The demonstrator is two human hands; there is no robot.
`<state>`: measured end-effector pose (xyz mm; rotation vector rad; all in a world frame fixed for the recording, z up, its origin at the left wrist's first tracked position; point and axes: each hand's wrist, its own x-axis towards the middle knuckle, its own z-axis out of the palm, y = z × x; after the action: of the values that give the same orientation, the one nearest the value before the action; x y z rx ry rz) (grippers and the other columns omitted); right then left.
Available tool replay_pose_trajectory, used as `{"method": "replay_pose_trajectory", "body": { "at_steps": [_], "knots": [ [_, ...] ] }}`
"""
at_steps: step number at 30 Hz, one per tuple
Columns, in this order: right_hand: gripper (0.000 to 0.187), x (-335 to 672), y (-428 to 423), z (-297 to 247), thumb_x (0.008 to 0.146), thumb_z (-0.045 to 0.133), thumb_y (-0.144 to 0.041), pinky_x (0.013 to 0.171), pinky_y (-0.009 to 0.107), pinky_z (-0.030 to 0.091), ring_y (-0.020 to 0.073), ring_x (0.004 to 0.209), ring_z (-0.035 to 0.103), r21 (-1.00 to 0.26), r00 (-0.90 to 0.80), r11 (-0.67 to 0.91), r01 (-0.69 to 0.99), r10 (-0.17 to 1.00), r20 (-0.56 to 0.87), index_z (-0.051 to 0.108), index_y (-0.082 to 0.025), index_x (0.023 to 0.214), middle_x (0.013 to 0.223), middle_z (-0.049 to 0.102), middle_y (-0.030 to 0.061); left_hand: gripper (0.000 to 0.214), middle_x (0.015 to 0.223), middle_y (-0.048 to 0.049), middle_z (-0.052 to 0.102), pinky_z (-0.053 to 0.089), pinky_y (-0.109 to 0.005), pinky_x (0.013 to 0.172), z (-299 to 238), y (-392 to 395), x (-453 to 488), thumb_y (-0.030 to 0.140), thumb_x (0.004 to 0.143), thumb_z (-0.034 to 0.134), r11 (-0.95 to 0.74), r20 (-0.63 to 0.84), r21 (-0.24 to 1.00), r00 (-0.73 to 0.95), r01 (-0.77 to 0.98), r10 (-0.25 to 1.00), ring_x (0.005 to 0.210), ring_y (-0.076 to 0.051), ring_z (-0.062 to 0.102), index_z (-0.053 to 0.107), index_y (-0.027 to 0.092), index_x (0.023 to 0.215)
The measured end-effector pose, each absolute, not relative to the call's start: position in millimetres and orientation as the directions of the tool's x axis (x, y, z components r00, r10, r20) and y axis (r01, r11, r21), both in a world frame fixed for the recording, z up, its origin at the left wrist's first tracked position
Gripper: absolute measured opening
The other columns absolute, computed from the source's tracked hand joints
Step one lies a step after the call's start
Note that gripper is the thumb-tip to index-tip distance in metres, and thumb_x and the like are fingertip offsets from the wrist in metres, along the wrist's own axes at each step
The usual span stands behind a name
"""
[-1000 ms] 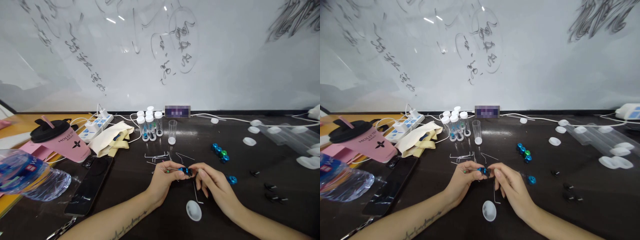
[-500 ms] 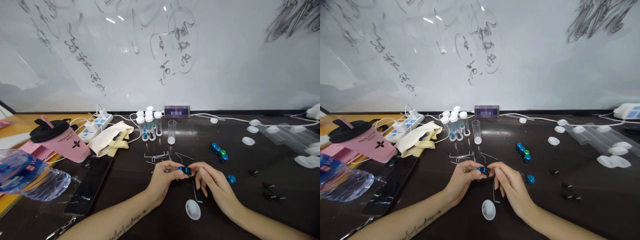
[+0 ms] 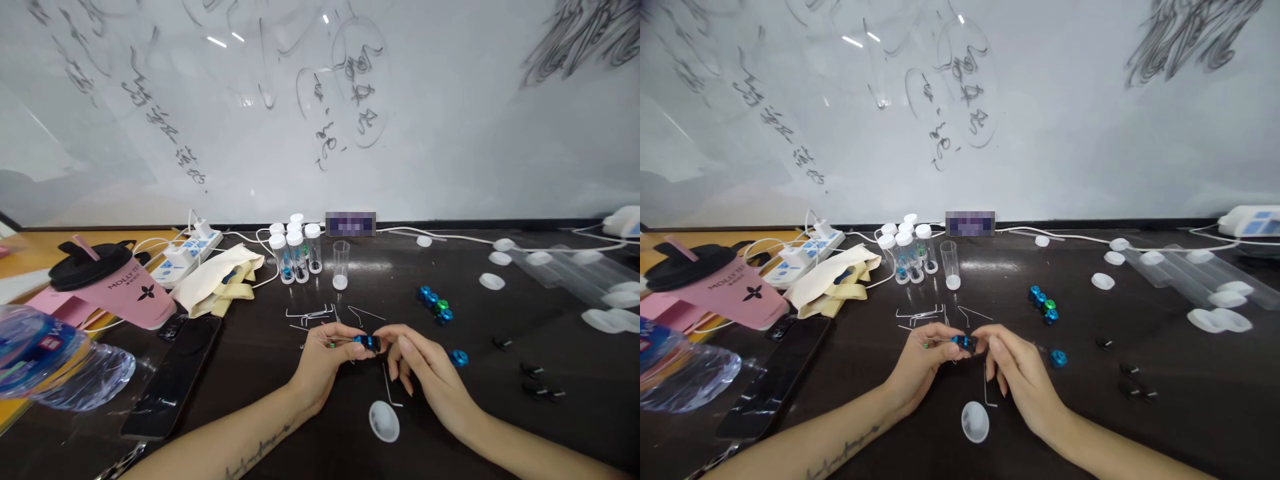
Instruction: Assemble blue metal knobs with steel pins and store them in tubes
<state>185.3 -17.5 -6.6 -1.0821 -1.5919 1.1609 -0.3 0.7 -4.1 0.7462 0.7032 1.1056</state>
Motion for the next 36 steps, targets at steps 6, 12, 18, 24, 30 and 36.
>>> {"method": "replay_pose_trajectory", "body": {
  "at_steps": [6, 12, 18, 24, 30, 36],
  "knots": [
    [0.035, 183.5, -15.6, -4.6, 0.1, 0.037, -0.042, 0.042, 0.021, 0.044, 0.0108, 0.052, 0.051, -0.971, -0.247, 0.193, 0.14, 0.957, 0.155, 0.059, -0.017, 0.112, 0.071, 0.057, 0.0014, 0.018, 0.071, -0.0049, 0.076, 0.052, -0.025, 0.074, -5.1, 0.0, -0.1, 0.012, 0.063, 0.083, 0.268, -0.13, 0.82, 0.291, -0.506, 0.948, 0.066, -0.013, 0.068, 0.074, 0.013, 0.079],
    [0.036, 185.0, -17.5, -4.9, 0.1, 0.037, -0.043, 0.041, 0.021, 0.042, 0.01, 0.048, 0.05, -0.968, -0.243, 0.204, 0.143, 0.956, 0.166, 0.057, -0.017, 0.115, 0.068, 0.057, 0.0003, 0.02, 0.07, -0.005, 0.076, 0.052, -0.025, 0.073, -6.1, 1.5, 0.2, 0.013, 0.062, 0.084, 0.266, -0.129, 0.817, 0.287, -0.512, 0.949, 0.065, -0.013, 0.068, 0.074, 0.012, 0.079],
    [0.038, 184.8, -17.9, -4.9, 0.1, 0.037, -0.043, 0.042, 0.022, 0.043, 0.0104, 0.048, 0.05, -0.967, -0.248, 0.199, 0.156, 0.956, 0.157, 0.06, -0.015, 0.111, 0.066, 0.057, 0.0008, 0.021, 0.071, -0.0058, 0.076, 0.052, -0.026, 0.073, -6.5, 1.1, -0.5, 0.015, 0.061, 0.084, 0.269, -0.135, 0.818, 0.285, -0.508, 0.949, 0.065, -0.013, 0.068, 0.074, 0.012, 0.08],
    [0.035, 184.8, -16.8, -5.2, 0.1, 0.037, -0.042, 0.042, 0.021, 0.043, 0.0096, 0.048, 0.049, -0.971, -0.249, 0.193, 0.143, 0.956, 0.153, 0.058, -0.017, 0.112, 0.067, 0.056, -0.0005, 0.02, 0.071, -0.0056, 0.076, 0.052, -0.025, 0.073, -4.6, 1.2, -0.5, 0.014, 0.062, 0.083, 0.264, -0.128, 0.82, 0.287, -0.507, 0.949, 0.066, -0.014, 0.069, 0.074, 0.012, 0.079],
    [0.035, 183.3, -16.9, -3.7, 0.1, 0.037, -0.042, 0.041, 0.021, 0.043, 0.0098, 0.05, 0.05, -0.974, -0.235, 0.183, 0.132, 0.961, 0.148, 0.058, -0.017, 0.113, 0.074, 0.058, 0.0014, 0.019, 0.072, -0.0052, 0.076, 0.052, -0.025, 0.074, -6.3, 1.9, -0.7, 0.013, 0.063, 0.083, 0.266, -0.127, 0.814, 0.289, -0.516, 0.949, 0.066, -0.014, 0.07, 0.074, 0.013, 0.08],
    [0.036, 183.6, -17.0, -4.1, 0.1, 0.037, -0.042, 0.042, 0.021, 0.044, 0.0098, 0.05, 0.05, -0.972, -0.227, 0.182, 0.15, 0.963, 0.145, 0.06, -0.017, 0.11, 0.071, 0.057, 0.0011, 0.02, 0.073, -0.0058, 0.076, 0.052, -0.024, 0.074, -8.2, 0.9, -1.5, 0.013, 0.064, 0.083, 0.266, -0.128, 0.819, 0.29, -0.509, 0.949, 0.068, -0.014, 0.07, 0.074, 0.013, 0.081]
  ]
}}
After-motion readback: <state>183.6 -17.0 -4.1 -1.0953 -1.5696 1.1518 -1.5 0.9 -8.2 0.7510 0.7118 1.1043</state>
